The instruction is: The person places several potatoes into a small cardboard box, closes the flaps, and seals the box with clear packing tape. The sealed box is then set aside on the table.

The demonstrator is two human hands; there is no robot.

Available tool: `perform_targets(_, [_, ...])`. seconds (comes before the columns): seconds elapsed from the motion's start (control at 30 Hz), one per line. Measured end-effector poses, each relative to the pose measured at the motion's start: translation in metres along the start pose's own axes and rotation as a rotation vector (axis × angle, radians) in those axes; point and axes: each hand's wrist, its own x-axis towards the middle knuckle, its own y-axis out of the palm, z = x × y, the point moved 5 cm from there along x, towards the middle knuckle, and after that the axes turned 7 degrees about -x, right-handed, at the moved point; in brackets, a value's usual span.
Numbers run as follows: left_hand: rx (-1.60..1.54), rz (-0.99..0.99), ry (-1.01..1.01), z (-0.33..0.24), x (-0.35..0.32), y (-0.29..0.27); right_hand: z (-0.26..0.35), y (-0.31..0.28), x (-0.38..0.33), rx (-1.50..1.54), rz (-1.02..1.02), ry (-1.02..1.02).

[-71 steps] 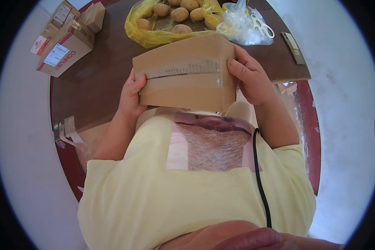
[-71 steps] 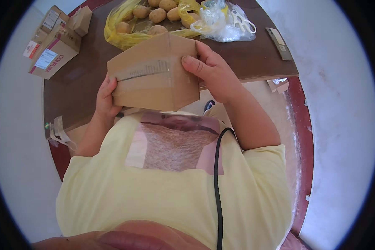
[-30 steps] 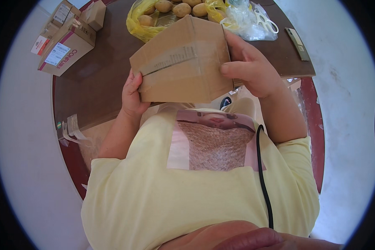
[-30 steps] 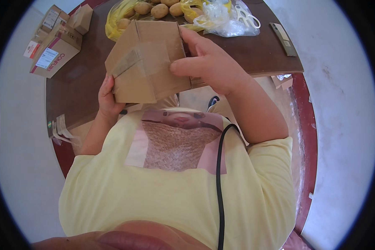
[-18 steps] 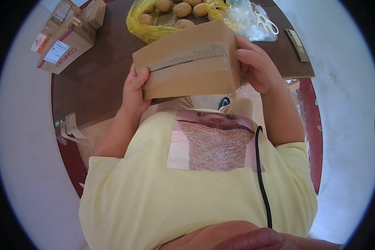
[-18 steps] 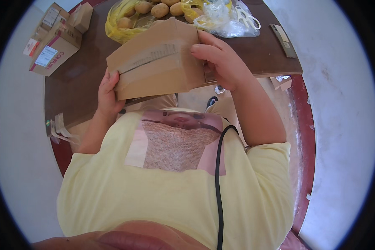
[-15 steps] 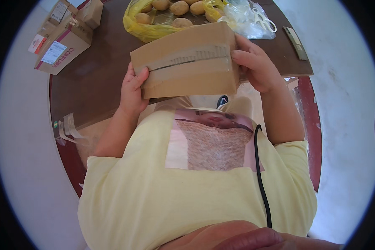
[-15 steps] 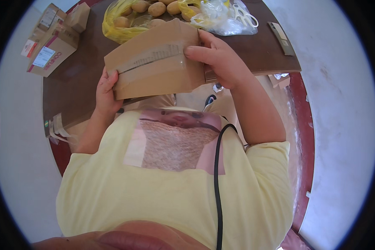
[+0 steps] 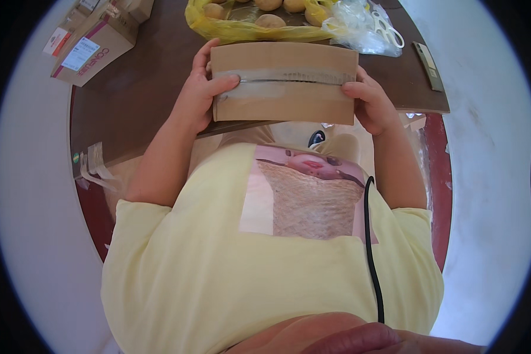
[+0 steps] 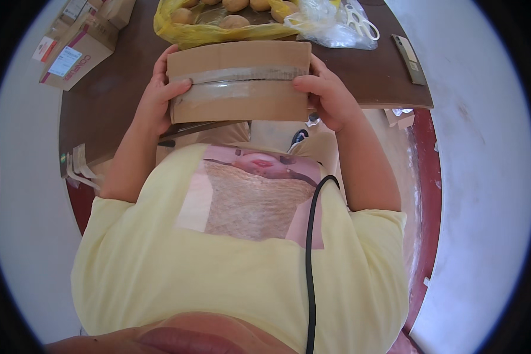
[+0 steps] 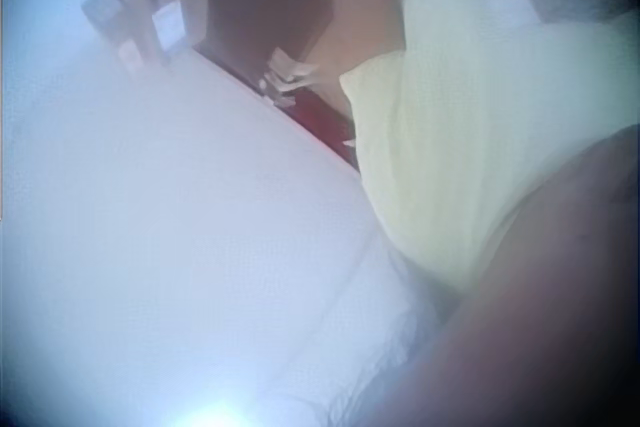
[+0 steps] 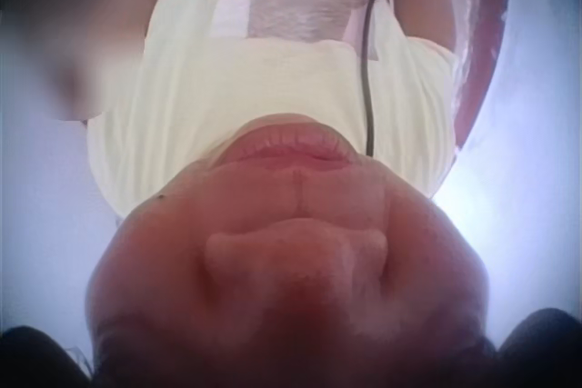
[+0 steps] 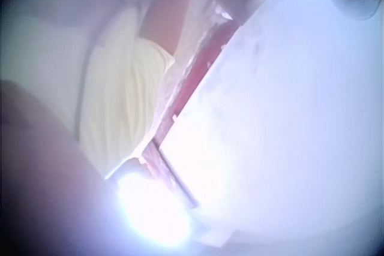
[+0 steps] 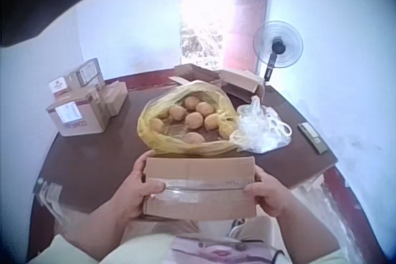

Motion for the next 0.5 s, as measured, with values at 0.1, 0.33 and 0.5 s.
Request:
perform_targets(0.1, [0.104,0.023,-0.071,0.001,0.006,-0.004,-0.005,-0.001,0.003,0.052,-0.050,0.038])
perform_targets(0.33, [0.158,0.100,-0.125,-0.004,0.027,-0.017,-0.004,-0.004,0.008,-0.026,-0.056,0.079])
perform_targets(0.5, [0.561,0.271,-0.052,-0.022,0.034,-0.017,-0.004,-0.006,0.013,-0.030,-0.058,0.074])
